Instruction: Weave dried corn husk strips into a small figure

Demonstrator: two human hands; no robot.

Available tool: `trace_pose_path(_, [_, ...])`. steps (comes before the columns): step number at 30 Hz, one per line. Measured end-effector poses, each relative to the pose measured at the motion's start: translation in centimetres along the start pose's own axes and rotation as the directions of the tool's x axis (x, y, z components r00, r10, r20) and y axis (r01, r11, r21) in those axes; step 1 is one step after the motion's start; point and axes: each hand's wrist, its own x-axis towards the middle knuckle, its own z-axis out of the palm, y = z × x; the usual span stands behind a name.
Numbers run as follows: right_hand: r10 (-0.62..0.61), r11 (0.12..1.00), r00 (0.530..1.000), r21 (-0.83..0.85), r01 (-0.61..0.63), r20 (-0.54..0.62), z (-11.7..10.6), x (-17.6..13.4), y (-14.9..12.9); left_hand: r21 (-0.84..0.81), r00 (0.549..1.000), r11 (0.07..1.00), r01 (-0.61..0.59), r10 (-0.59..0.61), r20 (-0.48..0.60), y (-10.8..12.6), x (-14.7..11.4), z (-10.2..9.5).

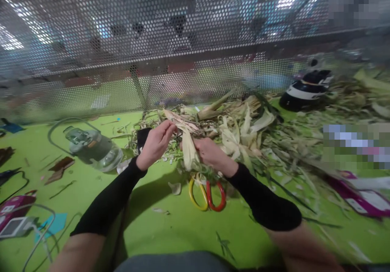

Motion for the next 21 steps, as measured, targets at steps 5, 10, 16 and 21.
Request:
trace_pose_path(5, [0.001,0.985,1.000,0.172,0.000,-0.007,3.4,0.1,-0.4,-0.394,0.984,0.903,0.170,-0.177,0.019,-1.1,0.5,1.6])
trace_pose_path(10, [0.055,0.982,0.997,0.180,-0.063,0.048,2.3,-0.9,-2.6,-0.726,0.873,0.608,0.321,-0.487,-0.021,-3.6,2.4,0.3])
trace_pose_path(16, [0.078,0.988,0.979,-0.149,-0.050,0.189,-2.5,-1.4,-2.4,-0.764,0.851,0.561,0.318,-0.525,-0.031,-4.6,3.4,-1.4])
trace_pose_path(21, [0.229,0.968,0.951,0.153,-0.199,-0.210,-0.4,-0.5,-1.9,-0.696,0.936,0.659,0.287,-0.349,0.056,-2.3,1.3,0.9])
